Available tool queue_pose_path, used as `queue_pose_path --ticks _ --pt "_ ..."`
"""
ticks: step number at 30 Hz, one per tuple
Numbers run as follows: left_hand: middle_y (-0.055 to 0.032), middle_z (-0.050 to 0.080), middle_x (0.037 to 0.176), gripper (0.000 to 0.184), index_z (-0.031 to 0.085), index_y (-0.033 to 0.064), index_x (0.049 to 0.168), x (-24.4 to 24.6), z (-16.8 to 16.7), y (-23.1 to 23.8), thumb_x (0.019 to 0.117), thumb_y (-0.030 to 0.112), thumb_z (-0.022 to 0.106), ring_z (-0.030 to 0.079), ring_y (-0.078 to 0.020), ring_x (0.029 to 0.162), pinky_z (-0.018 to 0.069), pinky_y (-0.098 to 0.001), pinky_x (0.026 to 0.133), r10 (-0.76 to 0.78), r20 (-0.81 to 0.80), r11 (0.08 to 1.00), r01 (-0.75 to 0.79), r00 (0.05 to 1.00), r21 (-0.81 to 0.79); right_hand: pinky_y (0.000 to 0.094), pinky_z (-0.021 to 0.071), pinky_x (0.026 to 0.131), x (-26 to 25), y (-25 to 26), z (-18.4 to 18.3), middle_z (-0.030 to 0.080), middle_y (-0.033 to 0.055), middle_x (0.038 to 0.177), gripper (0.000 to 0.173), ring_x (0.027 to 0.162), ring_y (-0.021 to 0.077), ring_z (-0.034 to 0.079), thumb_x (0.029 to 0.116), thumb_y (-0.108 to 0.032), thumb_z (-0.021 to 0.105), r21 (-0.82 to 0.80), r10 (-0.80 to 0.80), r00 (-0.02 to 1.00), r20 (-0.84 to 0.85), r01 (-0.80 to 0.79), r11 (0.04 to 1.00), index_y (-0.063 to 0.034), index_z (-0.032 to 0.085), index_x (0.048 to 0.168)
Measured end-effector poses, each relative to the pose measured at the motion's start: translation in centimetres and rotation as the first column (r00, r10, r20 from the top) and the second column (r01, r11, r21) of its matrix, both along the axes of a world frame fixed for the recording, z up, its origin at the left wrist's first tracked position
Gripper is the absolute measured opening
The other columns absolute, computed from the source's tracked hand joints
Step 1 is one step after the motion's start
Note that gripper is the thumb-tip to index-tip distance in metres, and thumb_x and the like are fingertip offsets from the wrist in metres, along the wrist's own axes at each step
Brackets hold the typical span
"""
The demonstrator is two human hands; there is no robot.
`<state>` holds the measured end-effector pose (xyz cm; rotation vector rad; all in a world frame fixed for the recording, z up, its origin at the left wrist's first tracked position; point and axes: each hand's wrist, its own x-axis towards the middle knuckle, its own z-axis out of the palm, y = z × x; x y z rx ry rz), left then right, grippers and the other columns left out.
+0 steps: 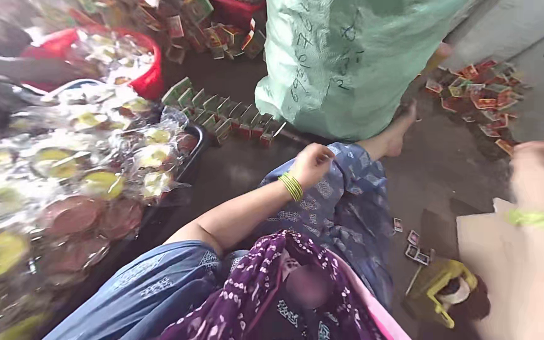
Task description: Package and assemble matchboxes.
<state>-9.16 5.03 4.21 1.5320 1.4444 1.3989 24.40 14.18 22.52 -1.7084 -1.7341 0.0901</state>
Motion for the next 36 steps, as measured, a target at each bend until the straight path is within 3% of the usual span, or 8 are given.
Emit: queue_pose_path --ticks 3,7,14,22,27,30,33,36 --pt "-0.0144 0.067 0.124 0.025 0.07 0.0061 0.118 -6.2 -1.6 2.5 0.0959 0.013 0.063 0.068 -0.0244 0.109 0.0565 -0.0441 0.096 0.242 -0.335 0.955 -0.284 0.911 -0.081 0.0511 0.0591 0.084 -0.3 -4.1 -8.4 0.07 0.0215 0.114 0.047 0.096 0.0316 0.072 0.0998 -0.028 0.061 -0.106 0.254 0.95 0.183 -0.238 0.966 0.0025 0.053 0.136" --pt "-0.0194 0.062 0.137 0.04 0.065 0.0042 0.131 -11.4 -4.6 5.1 0.0986 0.027 0.065 0.061 -0.0378 0.125 0.0474 -0.0583 0.107 0.147 -0.594 0.868 -0.39 0.791 -0.306 0.0484 0.0617 0.079 -0.5 -10.3 -16.4 0.076 0.0127 0.103 0.035 0.089 0.0254 0.075 0.0972 -0.021 0.065 -0.18 0.259 0.956 0.135 -0.233 0.956 -0.0029 0.064 0.127" --pt "-0.0188 0.068 0.129 0.034 0.066 0.017 0.135 -12.1 -4.4 5.9 0.1037 0.018 0.052 0.064 -0.0415 0.121 0.0478 -0.0654 0.101 0.123 -0.659 0.816 -0.453 0.742 -0.358 0.0331 0.0623 0.082 1.9 -14.3 -19.8 0.076 0.0036 0.1 0.032 0.09 0.0113 0.074 0.0949 -0.018 0.067 -0.178 0.147 0.989 -0.004 -0.146 0.973 -0.006 0.066 0.125" --pt "-0.0169 0.069 0.116 0.028 0.071 0.0028 0.112 -7.5 1.8 -1.5 0.1061 0.017 0.048 0.064 -0.0304 0.118 0.0489 -0.0482 0.106 0.291 -0.472 0.924 -0.116 0.832 0.365 0.029 0.0625 0.082 -0.6 -13.8 -18.6 0.076 0.0039 0.102 0.026 0.09 0.0088 0.073 0.095 -0.018 0.069 -0.143 0.302 0.915 -0.266 -0.348 0.927 -0.0043 0.069 0.117" --pt "-0.0021 0.063 0.119 0.013 0.063 0.0144 0.112 -2.4 7.6 -5.8 0.1051 0.013 0.052 0.06 -0.0119 0.116 0.0529 -0.0319 0.1 -0.247 -0.251 0.786 0.345 0.936 0.513 0.0452 0.0605 0.09 -5.4 -13.3 -15.7 0.067 0.0152 0.127 0.048 0.11 0.028 0.069 0.0949 -0.017 0.067 -0.028 0.282 0.304 -0.91 -0.724 0.69 0.0015 0.051 0.137" --pt "0.0015 0.064 0.121 0.012 0.067 0.0161 0.109 1.2 9.0 -6.3 0.1046 0.015 0.056 0.061 -0.0095 0.114 0.0545 -0.0294 0.096 -0.655 -0.004 0.682 0.592 0.756 0.43 0.0407 0.052 0.101 -5.8 -14.1 -15.4 0.061 0.005 0.137 0.06 0.123 0.0192 0.06 0.0895 -0.031 0.069 0.289 0.244 -0.222 -0.944 -0.914 0.284 -0.0128 0.049 0.143" --pt "-0.0001 0.064 0.124 0.009 0.069 0.0164 0.106 3.9 7.7 -5.8 0.1027 0.016 0.06 0.062 -0.012 0.115 0.0558 -0.0318 0.095 -0.799 0.229 0.601 0.724 0.556 0.338 0.0298 0.0588 0.09 -4.1 -16.4 -15.8 0.074 -0.004 0.117 0.045 0.105 0.0082 0.07 0.085 -0.032 0.08 0.354 0.199 -0.334 -0.922 -0.932 0.076 -0.0222 0.069 0.127" --pt "-0.0069 0.062 0.135 0.022 0.061 0.0157 0.123 6.2 5.2 -5.6 0.1022 0.013 0.055 0.063 -0.0209 0.12 0.0566 -0.0408 0.096 -0.711 0.51 0.649 0.73 0.484 0.212 0.0272 0.0599 0.089 -3.1 -18.7 -15.1 0.075 -0.0082 0.112 0.041 0.1 0.0039 0.071 0.0864 -0.024 0.081 0.256 0.308 -0.177 -0.935 -0.936 0.24 -0.0221 0.067 0.125"
